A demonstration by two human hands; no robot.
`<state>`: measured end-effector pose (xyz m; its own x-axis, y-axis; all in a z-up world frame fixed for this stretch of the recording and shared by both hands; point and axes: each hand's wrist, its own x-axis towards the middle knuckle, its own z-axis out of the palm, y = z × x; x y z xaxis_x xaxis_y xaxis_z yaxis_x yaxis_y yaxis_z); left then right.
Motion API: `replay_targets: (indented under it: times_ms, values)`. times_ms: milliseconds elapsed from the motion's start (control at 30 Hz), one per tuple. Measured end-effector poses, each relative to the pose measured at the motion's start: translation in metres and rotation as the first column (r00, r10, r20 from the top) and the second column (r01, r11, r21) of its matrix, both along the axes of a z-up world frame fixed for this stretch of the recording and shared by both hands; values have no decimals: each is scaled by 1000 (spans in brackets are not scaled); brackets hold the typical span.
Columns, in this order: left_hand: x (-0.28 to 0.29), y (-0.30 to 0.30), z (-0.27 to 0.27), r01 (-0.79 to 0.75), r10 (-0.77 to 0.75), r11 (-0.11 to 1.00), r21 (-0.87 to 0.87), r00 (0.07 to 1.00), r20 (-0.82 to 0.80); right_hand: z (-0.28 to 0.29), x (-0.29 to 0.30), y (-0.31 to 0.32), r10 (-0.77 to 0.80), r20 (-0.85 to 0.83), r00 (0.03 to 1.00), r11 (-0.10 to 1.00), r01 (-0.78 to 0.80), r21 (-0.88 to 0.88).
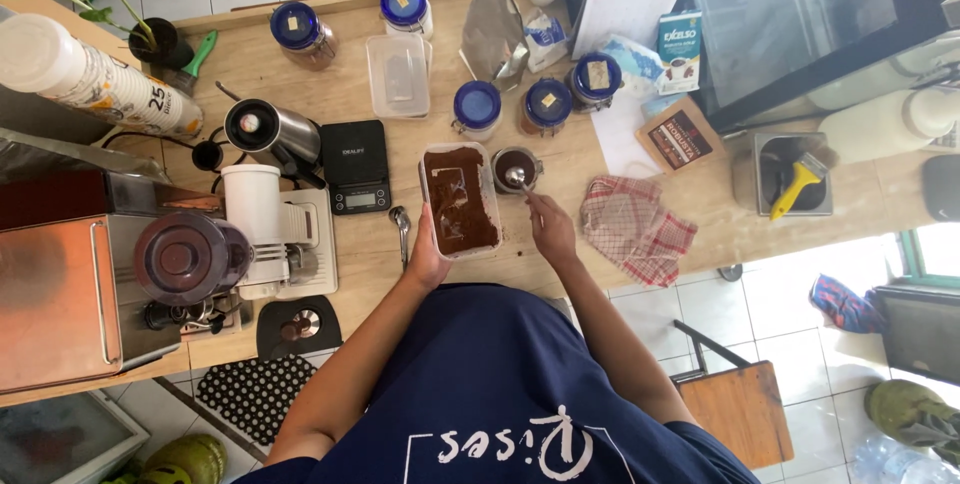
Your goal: Scooping dark powder from a plastic container into a small cup using a spoon.
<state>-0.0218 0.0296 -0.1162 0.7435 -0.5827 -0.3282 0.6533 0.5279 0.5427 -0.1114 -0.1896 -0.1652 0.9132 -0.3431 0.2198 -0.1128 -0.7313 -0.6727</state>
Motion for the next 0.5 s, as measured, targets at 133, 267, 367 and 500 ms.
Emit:
replay_targets:
  times_ms: [133, 267, 367, 500]
  values:
    - [2, -1, -1, 2, -2, 1000, -4, 1000, -1, 6, 0, 1, 0, 2, 1000, 999, 0, 32]
    - [-1, -3, -4, -35, 35, 999, 5, 999, -20, -1, -2, -3, 5, -4, 1000, 1000, -5, 27]
    - [-4, -6, -5, -54, 54, 999, -3, 998, -27, -12, -5, -9, 18, -23, 1000, 1000, -18, 11]
    - [-7, -11, 2, -93, 93, 996, -1, 996, 2, -13, -9, -18, 52, -59, 997, 999, -51, 17]
